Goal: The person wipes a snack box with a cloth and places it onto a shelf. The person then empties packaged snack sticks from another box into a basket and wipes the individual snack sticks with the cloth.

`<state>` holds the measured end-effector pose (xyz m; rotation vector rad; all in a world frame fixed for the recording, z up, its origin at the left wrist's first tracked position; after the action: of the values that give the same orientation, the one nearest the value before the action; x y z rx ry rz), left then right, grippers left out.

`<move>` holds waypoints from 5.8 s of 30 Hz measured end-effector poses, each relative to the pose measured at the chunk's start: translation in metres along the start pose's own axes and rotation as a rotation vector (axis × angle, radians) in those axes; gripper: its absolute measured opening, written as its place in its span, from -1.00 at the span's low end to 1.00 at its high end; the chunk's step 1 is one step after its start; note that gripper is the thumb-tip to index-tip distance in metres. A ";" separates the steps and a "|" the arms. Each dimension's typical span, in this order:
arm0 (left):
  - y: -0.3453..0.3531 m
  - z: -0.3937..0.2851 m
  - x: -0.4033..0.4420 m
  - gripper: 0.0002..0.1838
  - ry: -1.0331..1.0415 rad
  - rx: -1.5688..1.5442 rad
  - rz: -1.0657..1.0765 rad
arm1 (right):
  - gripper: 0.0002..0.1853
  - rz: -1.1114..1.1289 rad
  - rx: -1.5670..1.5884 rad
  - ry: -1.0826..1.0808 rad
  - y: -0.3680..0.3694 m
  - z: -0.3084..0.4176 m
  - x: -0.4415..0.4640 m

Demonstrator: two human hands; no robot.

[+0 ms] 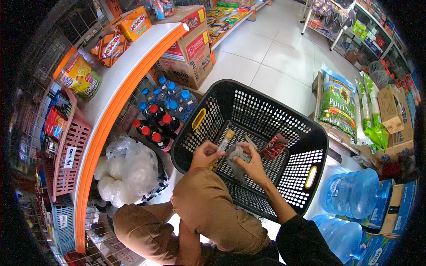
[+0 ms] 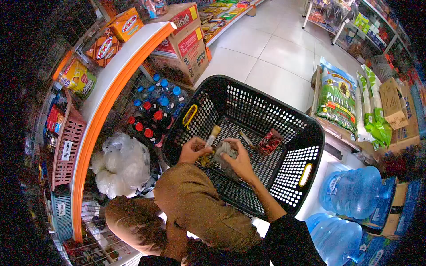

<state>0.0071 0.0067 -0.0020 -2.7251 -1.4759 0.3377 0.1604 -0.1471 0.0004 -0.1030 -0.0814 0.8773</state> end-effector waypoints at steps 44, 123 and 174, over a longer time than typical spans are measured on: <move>-0.017 0.044 0.020 -0.62 -0.145 0.710 0.028 | -0.56 -0.604 0.801 0.522 -0.056 -0.023 0.019; 0.030 0.074 0.070 -0.52 0.468 1.258 0.671 | -0.59 -0.687 0.885 0.520 -0.077 -0.001 0.022; 0.019 0.093 0.086 -0.43 0.269 0.892 0.280 | -0.64 -0.689 0.790 0.559 -0.071 -0.016 0.021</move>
<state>0.0490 0.0603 -0.1108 -2.1071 -0.6308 0.4663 0.2298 -0.1771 -0.0066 0.4029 0.7145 0.1233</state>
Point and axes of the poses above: each hand's wrist, its own x-axis towards the middle knuckle, its own y-axis out of the palm, z = x × y, the point moved 1 cm from there along x, towards the middle knuckle, and after that the axes turned 14 degrees about -z, right-handed, at the moved point
